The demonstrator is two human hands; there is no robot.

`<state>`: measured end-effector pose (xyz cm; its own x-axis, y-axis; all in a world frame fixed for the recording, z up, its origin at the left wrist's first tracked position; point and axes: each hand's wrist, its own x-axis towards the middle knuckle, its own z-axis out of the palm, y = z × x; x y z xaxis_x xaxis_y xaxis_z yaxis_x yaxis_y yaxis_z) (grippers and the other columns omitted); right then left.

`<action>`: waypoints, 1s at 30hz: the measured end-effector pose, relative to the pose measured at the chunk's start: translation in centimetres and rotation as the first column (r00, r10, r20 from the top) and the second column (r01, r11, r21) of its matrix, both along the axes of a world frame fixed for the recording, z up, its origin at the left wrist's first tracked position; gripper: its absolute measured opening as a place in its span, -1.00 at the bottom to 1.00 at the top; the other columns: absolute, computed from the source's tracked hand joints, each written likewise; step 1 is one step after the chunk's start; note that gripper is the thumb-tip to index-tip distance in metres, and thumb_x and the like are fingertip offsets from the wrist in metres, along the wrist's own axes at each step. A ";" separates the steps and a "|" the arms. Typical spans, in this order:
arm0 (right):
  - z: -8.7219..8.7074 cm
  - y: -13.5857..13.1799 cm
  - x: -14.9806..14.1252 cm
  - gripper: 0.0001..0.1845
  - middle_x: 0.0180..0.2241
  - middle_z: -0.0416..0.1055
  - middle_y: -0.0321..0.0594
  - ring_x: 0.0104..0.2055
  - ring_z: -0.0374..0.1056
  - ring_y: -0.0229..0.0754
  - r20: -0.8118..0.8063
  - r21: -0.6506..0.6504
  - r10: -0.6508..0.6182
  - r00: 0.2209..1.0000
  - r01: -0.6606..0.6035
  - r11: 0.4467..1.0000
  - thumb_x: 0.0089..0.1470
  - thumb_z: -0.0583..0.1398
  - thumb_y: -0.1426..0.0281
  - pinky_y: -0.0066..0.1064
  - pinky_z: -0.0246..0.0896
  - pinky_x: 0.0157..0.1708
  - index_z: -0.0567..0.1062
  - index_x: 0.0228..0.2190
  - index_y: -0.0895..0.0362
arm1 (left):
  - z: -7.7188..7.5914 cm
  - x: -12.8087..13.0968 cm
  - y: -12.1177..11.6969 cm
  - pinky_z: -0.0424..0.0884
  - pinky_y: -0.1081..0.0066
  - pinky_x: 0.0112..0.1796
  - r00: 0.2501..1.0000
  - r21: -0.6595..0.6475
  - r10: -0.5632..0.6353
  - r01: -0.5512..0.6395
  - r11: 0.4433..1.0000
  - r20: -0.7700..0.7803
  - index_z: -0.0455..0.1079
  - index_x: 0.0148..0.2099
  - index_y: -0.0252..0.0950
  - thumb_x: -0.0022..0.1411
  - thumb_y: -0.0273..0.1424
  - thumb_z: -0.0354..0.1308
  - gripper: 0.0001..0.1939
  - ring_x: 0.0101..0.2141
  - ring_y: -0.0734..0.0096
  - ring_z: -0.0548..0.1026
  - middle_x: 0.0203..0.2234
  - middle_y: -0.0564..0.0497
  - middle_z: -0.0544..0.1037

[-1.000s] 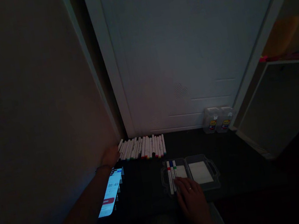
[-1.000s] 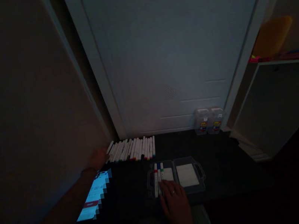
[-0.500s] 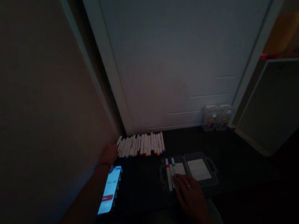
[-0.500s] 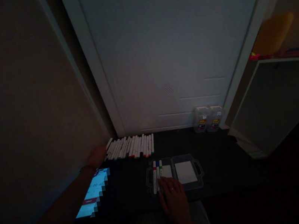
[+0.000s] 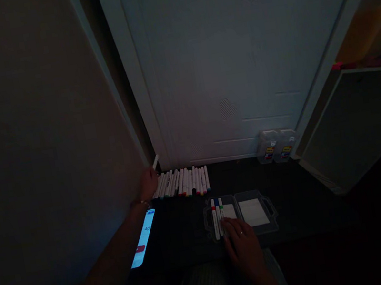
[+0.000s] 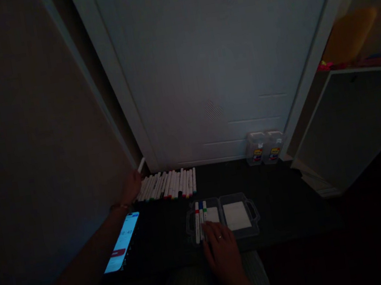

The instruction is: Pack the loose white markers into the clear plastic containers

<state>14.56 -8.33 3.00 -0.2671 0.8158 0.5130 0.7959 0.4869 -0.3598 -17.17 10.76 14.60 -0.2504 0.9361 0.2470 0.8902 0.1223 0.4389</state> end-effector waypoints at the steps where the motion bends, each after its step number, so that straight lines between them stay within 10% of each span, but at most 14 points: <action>1: 0.1 0.0 0.0 -0.55 0.09 0.30 -0.20 0.13 0.17 -0.05 -0.053 -0.009 -0.007 0.999 0.006 1.000 0.21 0.03 0.42 -0.07 0.11 0.13 0.25 0.13 0.00 | 0.5 1.6 -0.4 0.39 0.47 -0.32 0.999 0.012 -0.016 0.015 1.000 0.050 0.26 0.02 -0.45 0.40 -0.43 -0.43 -0.54 -0.30 0.40 0.48 -0.28 -0.12 0.49; 3: 0.4 0.0 0.2 -0.59 0.09 0.29 -0.17 0.13 0.16 -0.06 -0.209 -0.022 -0.043 0.977 0.039 0.999 0.24 -0.01 0.41 -0.07 0.11 0.12 0.26 0.12 0.01 | 1.2 5.5 -2.1 0.33 0.52 -0.45 0.903 0.098 -0.114 0.081 0.992 0.415 0.28 0.01 -0.41 0.40 -0.32 -0.35 -0.56 -0.43 0.47 0.43 -0.36 -0.04 0.45; 5: 1.1 -0.1 0.6 -0.61 0.08 0.27 -0.13 0.13 0.15 -0.06 -0.377 -0.033 -0.082 0.923 0.076 0.997 0.27 -0.05 0.39 -0.07 0.13 0.11 0.27 0.10 0.02 | 1.4 9.9 -5.1 0.24 0.58 -0.52 0.500 0.223 -0.290 0.191 0.956 0.816 0.30 -0.01 -0.34 0.35 -0.18 -0.14 -0.62 -0.54 0.58 0.33 -0.46 0.07 0.37; 8: 2.9 -0.6 1.2 -0.62 0.07 0.26 -0.09 0.14 0.13 -0.05 -0.522 -0.041 -0.103 0.846 0.096 0.995 0.29 -0.07 0.36 -0.03 0.11 0.11 0.27 0.09 0.04 | 0.8 16.0 -10.5 0.12 0.62 -0.58 0.021 0.305 -0.334 0.353 0.884 0.942 0.30 -0.03 -0.27 0.24 -0.09 0.06 -0.60 -0.64 0.66 0.16 -0.57 0.18 0.22; 10: 4.5 -1.0 1.6 -0.62 0.07 0.26 -0.08 0.14 0.14 -0.04 -0.566 -0.031 -0.093 0.819 0.091 0.995 0.28 -0.07 0.33 -0.02 0.10 0.11 0.27 0.09 0.05 | -0.2 19.1 -13.6 0.04 0.62 -0.61 -0.100 0.293 -0.275 0.371 0.881 0.956 0.30 -0.05 -0.26 0.22 -0.06 0.08 -0.59 -0.67 0.66 0.09 -0.61 0.21 0.16; 18: 6.9 -0.3 2.8 -0.58 0.12 0.27 -0.07 0.17 0.19 -0.04 -0.575 0.032 -0.073 0.815 0.112 0.993 0.27 -0.04 0.30 -0.06 0.16 0.11 0.26 0.13 0.06 | -4.9 21.9 -17.5 0.33 0.50 -0.38 0.134 0.107 -0.168 0.373 0.922 0.977 0.33 -0.11 -0.21 0.11 0.04 0.14 -0.53 -0.38 0.44 0.43 -0.36 0.04 0.47; 24: 6.1 1.1 4.5 -0.71 -0.14 0.44 -0.14 -0.08 0.36 -0.11 -0.555 -0.015 -0.041 0.831 0.039 0.999 0.25 0.03 0.28 -0.25 0.31 -0.11 0.45 -0.10 0.05 | -4.1 19.6 -16.8 0.26 0.48 -0.49 0.364 0.124 -0.321 0.472 0.873 0.874 0.44 -0.33 -0.28 0.13 0.01 0.12 -0.58 -0.53 0.41 0.38 -0.61 0.06 0.45; 30: 4.4 0.1 4.8 -0.75 -0.29 0.45 -0.19 -0.24 0.41 -0.18 -0.500 -0.050 -0.009 0.866 -0.018 0.999 0.25 0.05 0.29 -0.41 0.35 -0.28 0.49 -0.17 0.06 | -4.0 18.0 -15.7 0.04 0.54 -0.62 0.309 0.130 -0.300 0.469 0.874 0.902 0.45 -0.24 -0.31 0.06 0.01 0.20 -0.54 -0.67 0.57 0.21 -0.63 0.09 0.44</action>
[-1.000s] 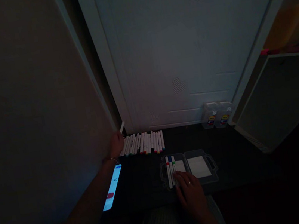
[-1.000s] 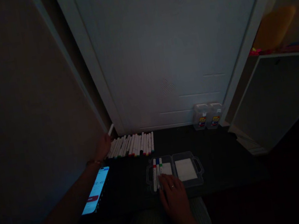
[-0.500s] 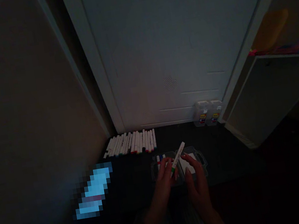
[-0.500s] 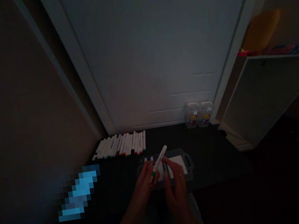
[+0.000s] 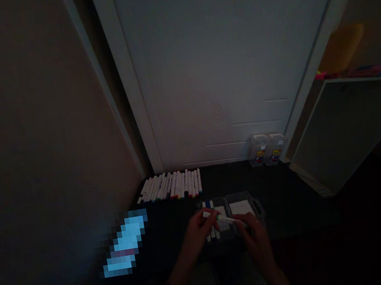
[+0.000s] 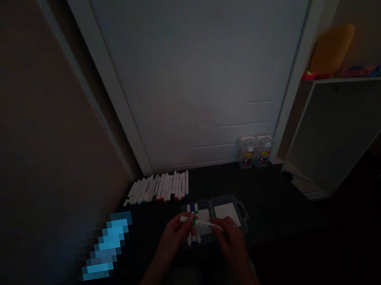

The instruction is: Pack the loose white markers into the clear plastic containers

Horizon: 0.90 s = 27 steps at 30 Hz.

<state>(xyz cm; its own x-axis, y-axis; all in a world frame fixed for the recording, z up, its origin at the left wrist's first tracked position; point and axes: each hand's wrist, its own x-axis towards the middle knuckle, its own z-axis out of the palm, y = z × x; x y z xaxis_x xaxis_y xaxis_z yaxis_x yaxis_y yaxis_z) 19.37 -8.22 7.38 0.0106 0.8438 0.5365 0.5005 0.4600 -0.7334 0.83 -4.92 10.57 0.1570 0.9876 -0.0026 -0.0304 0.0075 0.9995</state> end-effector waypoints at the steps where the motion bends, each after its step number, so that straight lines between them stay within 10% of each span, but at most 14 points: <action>1: -0.3 -0.3 -0.1 -0.74 -0.28 0.46 -0.20 -0.23 0.42 -0.19 0.038 0.011 0.025 0.999 -0.025 1.000 0.25 0.06 0.31 -0.42 0.36 -0.27 0.47 -0.10 0.04 | -0.4 -0.1 0.3 0.07 0.54 -0.60 0.999 0.004 0.028 -0.028 1.000 0.019 0.44 -0.29 -0.32 0.06 0.01 0.19 -0.54 -0.65 0.56 0.24 -0.63 0.08 0.43; 7: -1.9 -2.0 -0.3 -0.60 -0.07 0.46 -0.25 -0.06 0.42 -0.24 0.214 0.098 0.189 0.958 -0.213 0.972 0.27 0.03 0.42 -0.46 0.36 -0.08 0.31 0.11 -0.07 | -2.6 -0.3 1.6 0.17 0.52 -0.59 0.994 -0.016 0.105 -0.106 0.994 -0.009 0.42 -0.29 -0.33 0.06 0.08 0.14 -0.48 -0.62 0.50 0.32 -0.64 0.12 0.36; 12: -3.0 -1.2 0.3 -0.67 -0.09 0.49 -0.23 -0.09 0.45 -0.22 0.135 0.170 -0.019 0.991 -0.004 0.985 0.25 0.07 0.40 -0.45 0.40 -0.12 0.38 0.04 0.00 | -3.2 -1.1 1.0 0.40 0.31 -0.16 0.902 0.373 0.284 -0.154 0.915 -0.324 0.28 0.13 -0.20 0.26 -0.13 0.05 -0.55 -0.19 0.29 0.49 -0.19 -0.06 0.52; 19: -4.3 1.7 -0.6 -0.66 -0.15 0.50 -0.13 -0.14 0.45 -0.15 0.262 0.130 0.012 0.965 -0.047 0.990 0.28 0.02 0.37 -0.29 0.41 -0.11 0.38 0.05 0.05 | -5.9 -2.0 -0.3 0.14 0.05 0.17 0.584 0.594 0.383 0.220 0.774 -0.716 0.10 0.29 -0.15 0.26 -0.14 0.05 -0.41 0.24 0.09 0.12 0.25 -0.04 0.21; 27: -5.3 1.9 -1.6 -0.65 -0.18 0.48 -0.12 -0.13 0.42 -0.11 0.379 0.131 0.014 0.925 -0.069 0.989 0.25 0.05 0.39 -0.27 0.41 -0.14 0.38 0.06 0.05 | -7.6 -2.4 -0.3 0.11 -0.03 0.19 0.504 0.519 0.304 0.368 0.771 -0.809 -0.06 0.36 -0.14 0.04 0.10 0.17 -0.05 0.28 -0.03 -0.01 0.30 -0.04 0.08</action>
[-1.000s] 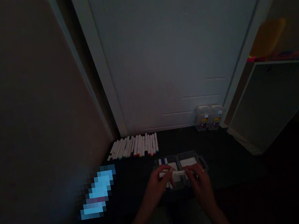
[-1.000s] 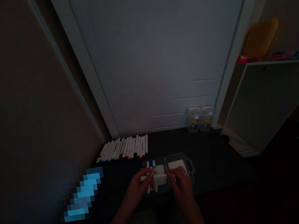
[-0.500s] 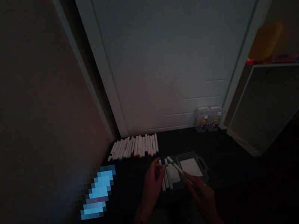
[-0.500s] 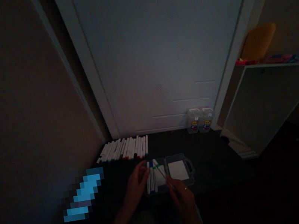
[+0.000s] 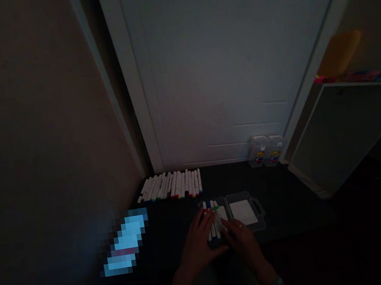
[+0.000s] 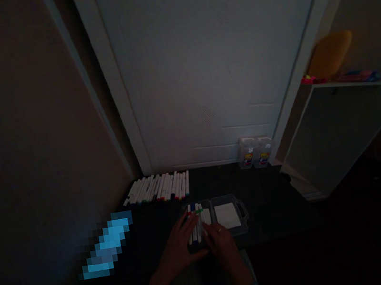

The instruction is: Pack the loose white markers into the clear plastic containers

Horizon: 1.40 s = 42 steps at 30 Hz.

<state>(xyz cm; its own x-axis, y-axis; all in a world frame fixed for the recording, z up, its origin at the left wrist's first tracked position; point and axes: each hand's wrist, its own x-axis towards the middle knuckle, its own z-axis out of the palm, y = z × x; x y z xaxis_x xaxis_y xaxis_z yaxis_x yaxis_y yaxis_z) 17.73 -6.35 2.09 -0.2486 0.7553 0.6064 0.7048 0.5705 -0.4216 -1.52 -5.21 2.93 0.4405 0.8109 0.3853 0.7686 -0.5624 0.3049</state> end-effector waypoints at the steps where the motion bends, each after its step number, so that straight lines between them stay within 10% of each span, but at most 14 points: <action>1: 0.0 -0.1 0.0 -0.65 -0.19 0.48 -0.11 -0.14 0.42 -0.11 0.015 0.009 -0.001 1.000 0.000 1.000 0.25 0.06 0.39 -0.27 0.41 -0.15 0.39 0.04 0.06 | 0.0 0.0 0.0 0.11 -0.02 0.19 1.000 -0.005 -0.005 0.005 1.000 0.001 -0.06 0.36 -0.15 0.03 0.10 0.18 -0.04 0.28 -0.02 -0.02 0.30 -0.04 0.08; 30: 0.8 -1.6 -0.1 -0.59 0.04 0.41 -0.26 0.08 0.28 -0.07 0.165 0.045 -0.010 0.986 0.003 0.999 0.21 0.07 0.47 -0.11 0.23 0.05 0.38 0.07 0.01 | 0.2 0.2 -0.2 0.10 0.05 0.21 0.999 -0.043 -0.018 0.020 0.999 0.041 -0.03 0.35 -0.14 0.10 -0.04 0.21 -0.14 0.29 0.07 -0.03 0.30 0.01 0.10; 42: 5.1 2.9 0.6 -0.61 -0.09 0.48 -0.17 -0.03 0.34 -0.10 0.093 -0.059 -0.086 0.992 0.092 0.994 0.25 -0.02 0.42 -0.21 0.23 -0.02 0.40 0.05 0.06 | 0.5 0.3 -0.3 0.13 0.02 0.20 0.998 -0.027 -0.012 0.014 1.000 0.066 -0.01 0.34 -0.13 0.10 0.01 0.18 -0.15 0.29 0.06 -0.02 0.28 -0.02 0.14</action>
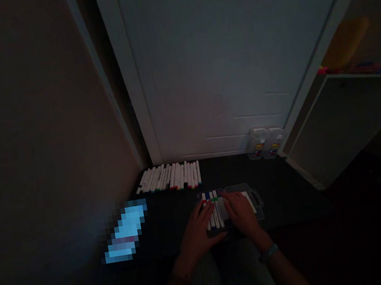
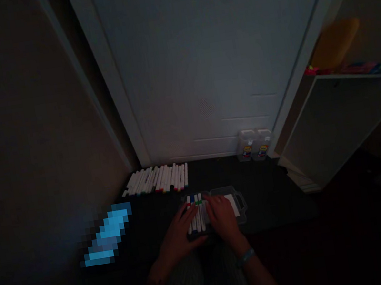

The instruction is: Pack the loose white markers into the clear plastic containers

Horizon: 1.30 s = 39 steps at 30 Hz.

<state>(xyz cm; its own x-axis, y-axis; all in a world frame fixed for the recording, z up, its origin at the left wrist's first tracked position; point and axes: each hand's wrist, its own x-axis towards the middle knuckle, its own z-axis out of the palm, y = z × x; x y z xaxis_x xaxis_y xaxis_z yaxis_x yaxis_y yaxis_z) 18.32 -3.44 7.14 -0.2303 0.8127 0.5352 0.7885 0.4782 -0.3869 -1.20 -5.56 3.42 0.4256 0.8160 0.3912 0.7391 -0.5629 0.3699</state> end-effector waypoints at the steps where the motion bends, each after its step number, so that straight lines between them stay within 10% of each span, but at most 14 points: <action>1: 0.2 0.5 -0.1 -0.61 -0.08 0.48 -0.17 -0.02 0.33 -0.10 0.011 0.003 0.010 1.000 -0.010 1.000 0.25 -0.02 0.43 -0.21 0.23 -0.01 0.40 0.05 0.06 | -0.1 0.0 0.0 0.13 0.02 0.20 1.000 -0.001 -0.001 0.001 1.000 -0.002 -0.01 0.34 -0.14 0.10 0.01 0.18 -0.14 0.29 0.05 -0.02 0.28 -0.02 0.14; 11: -0.8 2.0 -0.3 -0.49 0.19 0.23 -0.19 0.26 0.05 -0.03 0.219 0.049 0.122 0.968 -0.136 0.989 0.21 0.08 0.36 -0.07 0.07 0.16 0.23 0.19 0.06 | -0.3 -0.1 0.2 0.14 0.03 0.20 1.000 0.001 -0.001 0.001 1.000 -0.017 0.00 0.34 -0.16 0.10 0.04 0.17 -0.14 0.28 0.04 -0.02 0.29 -0.03 0.11; 39: -2.1 0.9 -0.2 -0.52 0.16 0.28 -0.23 0.23 0.11 -0.05 0.193 0.045 0.071 0.979 -0.081 0.996 0.24 0.01 0.40 -0.04 0.06 0.17 0.23 0.18 0.03 | -0.4 -0.1 0.2 0.14 0.02 0.19 1.000 0.017 -0.010 0.010 1.000 0.000 0.03 0.33 -0.15 0.11 0.04 0.16 -0.17 0.27 0.02 0.03 0.27 -0.04 0.17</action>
<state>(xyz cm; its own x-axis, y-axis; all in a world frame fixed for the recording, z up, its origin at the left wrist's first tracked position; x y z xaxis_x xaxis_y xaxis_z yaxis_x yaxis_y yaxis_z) 18.09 -2.58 5.02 -0.3922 0.7610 0.5167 0.8062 0.5548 -0.2052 -1.28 -5.38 2.98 0.4336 0.8050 0.4050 0.7336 -0.5763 0.3600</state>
